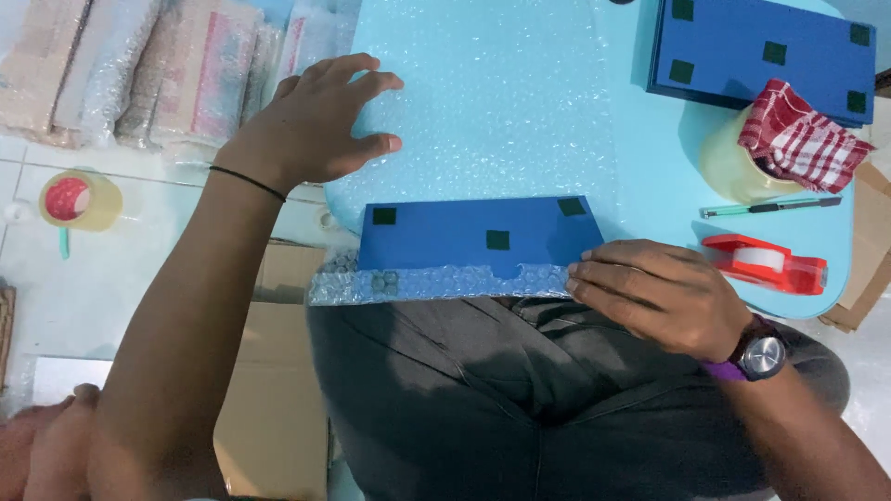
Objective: Cleaning a small mirror with a cloth and wrapping it in bubble wrap for shipping.
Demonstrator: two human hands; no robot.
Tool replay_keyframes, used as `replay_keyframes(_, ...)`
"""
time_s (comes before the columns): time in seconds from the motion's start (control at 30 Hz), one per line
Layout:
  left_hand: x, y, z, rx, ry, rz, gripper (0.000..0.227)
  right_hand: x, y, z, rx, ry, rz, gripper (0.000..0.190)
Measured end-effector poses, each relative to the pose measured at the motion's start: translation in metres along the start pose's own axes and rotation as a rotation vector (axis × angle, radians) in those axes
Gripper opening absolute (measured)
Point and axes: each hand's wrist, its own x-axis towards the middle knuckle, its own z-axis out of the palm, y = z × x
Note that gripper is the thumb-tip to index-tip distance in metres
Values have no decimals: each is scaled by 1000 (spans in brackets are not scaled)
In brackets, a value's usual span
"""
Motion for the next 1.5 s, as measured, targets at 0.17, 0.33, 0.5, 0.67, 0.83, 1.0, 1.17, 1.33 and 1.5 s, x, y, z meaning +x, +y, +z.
replay_keyframes(0.17, 3, 0, -1, 15, -36, -8, 65, 0, 2, 1, -4, -1, 51, 16)
replay_keyframes(0.33, -10, 15, -26, 64, 1, 23, 71, 15, 13, -13, 118, 39, 201, 22)
replay_keyframes(0.5, -33, 90, -114, -285, 62, 215, 46, 26, 41, -22, 149, -5, 179, 13)
replay_keyframes(0.67, -9, 49, -50, -118, 65, 122, 47, 32, 34, -29, 189, 4, 170, 17)
replay_keyframes(0.83, 20, 40, 11, -25, -114, 64, 66, 3, 18, -9, 57, 40, 52, 12)
replay_keyframes(1.0, 28, 43, 24, 39, -12, 93, 67, -17, -4, 7, -8, 62, 1, 18)
replay_keyframes(1.17, 31, 46, 28, 90, -12, 87, 66, -22, -11, 19, 38, 62, 47, 21)
replay_keyframes(1.33, 42, 42, 35, 91, -12, 95, 67, -24, -8, 22, 34, 73, 69, 20)
replay_keyframes(1.5, 59, 35, 44, 103, 194, 221, 57, -20, -5, 26, -40, 44, 85, 20)
